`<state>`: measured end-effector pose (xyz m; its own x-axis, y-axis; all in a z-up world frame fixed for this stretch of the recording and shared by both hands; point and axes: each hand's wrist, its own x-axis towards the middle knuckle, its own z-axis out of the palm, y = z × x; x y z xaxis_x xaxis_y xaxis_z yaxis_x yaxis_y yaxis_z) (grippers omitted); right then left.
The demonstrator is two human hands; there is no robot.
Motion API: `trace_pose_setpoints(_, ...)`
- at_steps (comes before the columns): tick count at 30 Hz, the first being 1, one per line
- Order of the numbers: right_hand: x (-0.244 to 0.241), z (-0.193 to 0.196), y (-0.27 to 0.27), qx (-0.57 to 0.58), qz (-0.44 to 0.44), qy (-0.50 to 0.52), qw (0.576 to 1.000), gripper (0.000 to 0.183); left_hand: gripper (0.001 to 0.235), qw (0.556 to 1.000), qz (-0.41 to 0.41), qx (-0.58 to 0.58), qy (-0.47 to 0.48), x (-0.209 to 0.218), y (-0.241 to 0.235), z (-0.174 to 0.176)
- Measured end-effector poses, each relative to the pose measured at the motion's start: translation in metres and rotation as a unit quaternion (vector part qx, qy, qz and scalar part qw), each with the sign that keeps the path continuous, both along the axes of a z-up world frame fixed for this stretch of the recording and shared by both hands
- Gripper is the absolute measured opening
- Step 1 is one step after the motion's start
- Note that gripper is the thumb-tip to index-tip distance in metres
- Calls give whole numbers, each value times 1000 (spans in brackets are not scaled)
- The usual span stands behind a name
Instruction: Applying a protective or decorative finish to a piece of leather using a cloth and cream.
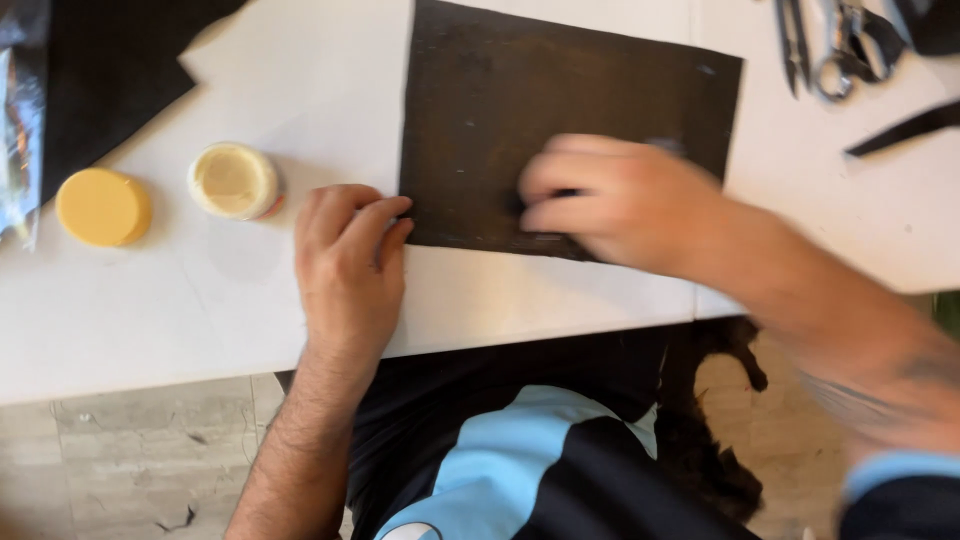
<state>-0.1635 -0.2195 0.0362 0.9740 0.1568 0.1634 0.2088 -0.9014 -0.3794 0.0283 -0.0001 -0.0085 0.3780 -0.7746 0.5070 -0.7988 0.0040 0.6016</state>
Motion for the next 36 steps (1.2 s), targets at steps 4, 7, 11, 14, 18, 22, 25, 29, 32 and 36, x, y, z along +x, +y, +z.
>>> trace_pose_setpoints(4,61,-15,33,93,-2,60,994,10,7,999,27,32,-13,0,-1,-1)
trace_pose_setpoints(7,29,-17,18,92,18,112,989,19,10,998,36,51,1,-1,0,-2)
trace_pose_setpoints(11,-77,-4,-19,20,31,111,993,30,11,997,40,59,18,0,2,-5)
trace_pose_setpoints(14,-153,6,-36,-71,-135,276,949,23,13,998,38,57,5,0,1,-6)
trace_pose_setpoints(18,-183,29,-37,90,-228,-6,969,9,12,997,17,37,-65,-9,-5,2)
trace_pose_setpoints(22,-199,4,-26,176,-403,-183,879,7,15,981,-145,11,-126,-41,-33,17)
trace_pose_setpoints(25,-190,-7,-19,298,-486,-220,791,14,15,945,-259,-1,-201,-52,-63,24)
trace_pose_setpoints(29,-191,-10,-18,372,-542,-198,727,14,30,879,-316,-55,-352,-51,-83,35)
trace_pose_setpoints(32,-184,-14,-22,437,-547,-200,685,21,24,856,-303,-74,-412,-49,-85,32)
trace_pose_setpoints(36,-164,-13,-16,402,-496,-164,752,22,30,855,-294,-32,-425,-22,-84,36)
